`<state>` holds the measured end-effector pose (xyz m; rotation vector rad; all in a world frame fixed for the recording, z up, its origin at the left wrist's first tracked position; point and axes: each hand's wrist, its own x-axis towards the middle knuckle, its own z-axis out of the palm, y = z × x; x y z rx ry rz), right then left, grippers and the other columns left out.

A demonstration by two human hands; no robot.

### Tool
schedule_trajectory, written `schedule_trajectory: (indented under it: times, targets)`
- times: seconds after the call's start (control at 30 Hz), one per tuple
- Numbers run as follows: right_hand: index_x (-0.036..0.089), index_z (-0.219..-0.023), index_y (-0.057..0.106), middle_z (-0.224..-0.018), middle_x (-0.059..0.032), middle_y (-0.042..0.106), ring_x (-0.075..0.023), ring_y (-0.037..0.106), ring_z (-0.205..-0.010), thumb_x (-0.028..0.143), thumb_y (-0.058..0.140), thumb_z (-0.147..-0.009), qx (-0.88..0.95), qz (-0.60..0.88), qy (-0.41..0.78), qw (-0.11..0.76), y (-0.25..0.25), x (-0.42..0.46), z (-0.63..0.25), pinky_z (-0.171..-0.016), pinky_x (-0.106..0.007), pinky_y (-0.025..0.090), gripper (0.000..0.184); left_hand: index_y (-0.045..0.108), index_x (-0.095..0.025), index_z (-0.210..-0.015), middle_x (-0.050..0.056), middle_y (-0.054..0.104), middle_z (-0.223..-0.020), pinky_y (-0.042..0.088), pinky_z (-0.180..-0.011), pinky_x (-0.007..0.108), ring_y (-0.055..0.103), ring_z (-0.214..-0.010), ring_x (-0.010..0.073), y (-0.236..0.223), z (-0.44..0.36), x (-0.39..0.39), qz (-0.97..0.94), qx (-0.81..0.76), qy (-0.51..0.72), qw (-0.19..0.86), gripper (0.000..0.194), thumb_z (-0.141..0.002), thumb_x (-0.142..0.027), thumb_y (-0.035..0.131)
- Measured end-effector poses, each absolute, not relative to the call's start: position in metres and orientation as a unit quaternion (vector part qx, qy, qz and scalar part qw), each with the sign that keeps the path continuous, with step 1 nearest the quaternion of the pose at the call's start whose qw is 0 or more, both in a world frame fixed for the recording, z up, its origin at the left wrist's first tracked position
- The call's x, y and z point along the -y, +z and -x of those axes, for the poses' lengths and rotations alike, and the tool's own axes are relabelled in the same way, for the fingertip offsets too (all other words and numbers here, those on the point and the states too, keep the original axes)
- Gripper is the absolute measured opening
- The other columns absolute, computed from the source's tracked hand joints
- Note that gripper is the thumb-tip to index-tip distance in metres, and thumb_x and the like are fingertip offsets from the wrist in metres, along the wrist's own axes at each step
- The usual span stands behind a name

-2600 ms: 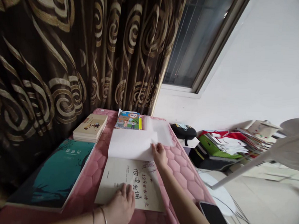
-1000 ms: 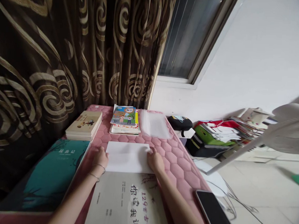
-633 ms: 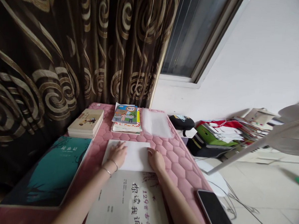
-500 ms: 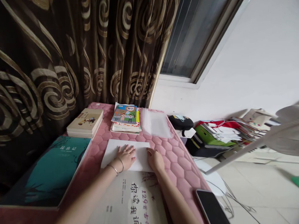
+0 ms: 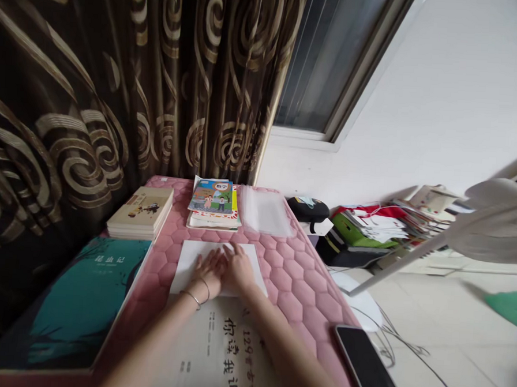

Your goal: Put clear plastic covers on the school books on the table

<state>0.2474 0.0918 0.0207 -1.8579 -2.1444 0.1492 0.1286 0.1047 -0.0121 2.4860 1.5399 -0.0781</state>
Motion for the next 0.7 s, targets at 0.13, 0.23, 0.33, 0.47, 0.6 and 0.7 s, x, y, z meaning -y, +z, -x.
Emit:
schedule_trajectory:
  times: [0.13,0.23,0.33,0.47,0.6,0.7]
  targets:
    - [0.018,-0.147,0.032,-0.156,-0.0106,0.024,-0.0258,0.017,-0.144,0.046,0.024,-0.099,0.786,0.592,0.157,0.081,0.011,-0.113,-0.233,-0.113,-0.049,0.020,0.056,0.025,-0.025,-0.149,0.003,0.018,-0.158,0.001,-0.117,0.056,0.009,-0.146,0.0288,-0.013,-0.131,-0.105,-0.846,-0.521,-0.030,0.107,0.060,-0.091,-0.032,0.036]
    - [0.015,-0.151,0.019,-0.158,-0.0130,0.010,-0.0256,0.006,-0.146,0.051,0.022,-0.098,0.786,0.592,0.177,0.029,0.002,-0.120,-0.255,-0.115,-0.049,0.014,0.064,0.022,-0.025,-0.150,0.002,0.013,-0.159,0.005,-0.116,0.058,0.007,-0.147,0.0266,-0.011,-0.132,-0.104,-0.840,-0.533,-0.014,0.103,0.059,-0.092,-0.036,0.030]
    - [0.006,-0.151,0.015,-0.157,-0.0164,0.004,-0.0258,0.001,-0.146,0.053,0.022,-0.096,0.770,0.621,0.147,0.015,-0.007,-0.119,-0.284,-0.117,-0.045,0.008,0.072,0.020,-0.018,-0.151,0.006,0.013,-0.158,0.007,-0.116,0.057,0.012,-0.146,0.0247,-0.009,-0.128,-0.105,-0.819,-0.566,0.001,0.097,0.062,-0.092,-0.036,0.026]
    - [0.002,-0.150,0.016,-0.157,-0.0160,0.006,-0.0242,0.001,-0.146,0.054,0.019,-0.096,0.749,0.654,0.099,0.046,-0.019,-0.114,-0.299,-0.118,-0.041,0.003,0.075,0.023,-0.011,-0.149,0.012,0.015,-0.157,0.010,-0.114,0.059,0.015,-0.145,0.0269,-0.004,-0.118,-0.116,-0.755,-0.652,-0.006,0.065,0.063,-0.091,-0.034,0.025]
    - [0.004,-0.150,0.017,-0.158,-0.0136,0.007,-0.0235,0.003,-0.146,0.055,0.019,-0.096,0.739,0.666,0.088,0.049,-0.023,-0.113,-0.295,-0.118,-0.040,0.003,0.075,0.028,-0.001,-0.146,0.023,0.018,-0.155,0.009,-0.114,0.060,0.014,-0.145,0.0341,0.002,-0.122,-0.128,-0.683,-0.729,-0.008,0.048,0.064,-0.091,-0.034,0.024]
    - [0.004,-0.150,0.016,-0.158,-0.0132,0.007,-0.0235,0.003,-0.146,0.055,0.019,-0.096,0.740,0.665,0.089,0.045,-0.023,-0.113,-0.294,-0.118,-0.040,0.004,0.074,0.029,0.000,-0.145,0.025,0.023,-0.153,0.005,-0.112,0.065,0.016,-0.143,0.0389,0.002,-0.141,-0.131,-0.708,-0.704,0.016,0.056,0.063,-0.090,-0.030,0.027]
